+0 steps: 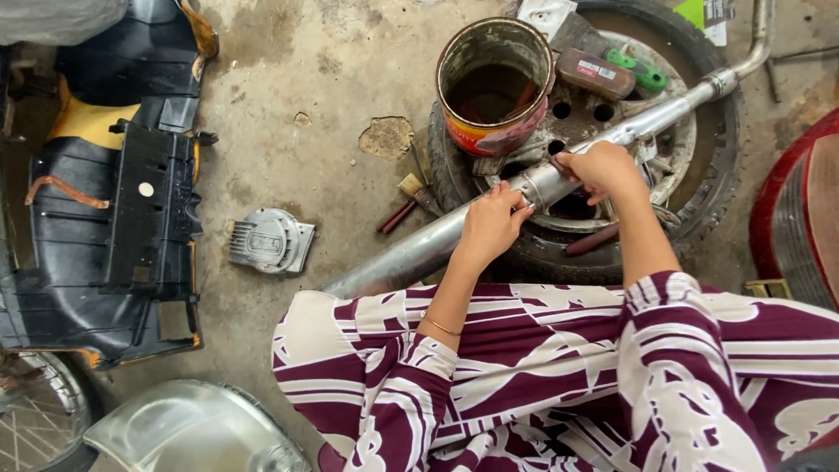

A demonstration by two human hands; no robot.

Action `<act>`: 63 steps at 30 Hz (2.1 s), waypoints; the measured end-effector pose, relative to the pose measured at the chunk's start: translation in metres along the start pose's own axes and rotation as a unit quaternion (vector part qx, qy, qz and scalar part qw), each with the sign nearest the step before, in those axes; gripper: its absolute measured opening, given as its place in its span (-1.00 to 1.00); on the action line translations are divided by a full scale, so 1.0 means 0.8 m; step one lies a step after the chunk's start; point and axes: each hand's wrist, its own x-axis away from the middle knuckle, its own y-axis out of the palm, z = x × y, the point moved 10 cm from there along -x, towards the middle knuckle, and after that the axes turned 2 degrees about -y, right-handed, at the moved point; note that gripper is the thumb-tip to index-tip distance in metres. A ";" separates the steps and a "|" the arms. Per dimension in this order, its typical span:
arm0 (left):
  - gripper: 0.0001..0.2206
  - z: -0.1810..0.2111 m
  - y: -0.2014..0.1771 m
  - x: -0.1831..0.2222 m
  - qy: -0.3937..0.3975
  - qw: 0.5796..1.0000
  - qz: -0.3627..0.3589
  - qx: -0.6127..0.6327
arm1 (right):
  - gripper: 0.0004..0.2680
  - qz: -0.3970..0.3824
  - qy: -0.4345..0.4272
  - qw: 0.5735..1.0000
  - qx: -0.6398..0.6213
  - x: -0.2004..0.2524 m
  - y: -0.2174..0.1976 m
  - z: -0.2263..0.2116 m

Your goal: The person scrubs a long silver metal pipe with a small abrasive pad while sitting on the floor. They hold the pipe steady with one hand and scrub the surface with the other, occasionally dipping the pad into a nearby bucket of liquid.

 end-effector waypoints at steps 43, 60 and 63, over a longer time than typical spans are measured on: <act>-0.81 -0.025 0.020 -0.019 -0.069 0.997 -0.014 -0.029 | -0.48 0.162 -0.131 0.973 -0.097 -0.007 0.091 0.072; -0.78 -0.021 -0.004 -0.018 -0.077 0.997 -0.001 0.008 | -0.45 0.205 -0.186 0.957 -0.091 0.000 0.096 0.048; -0.78 -0.011 -0.018 -0.014 -0.049 0.998 0.031 0.009 | -0.53 0.207 -0.224 0.950 -0.058 0.033 0.096 0.029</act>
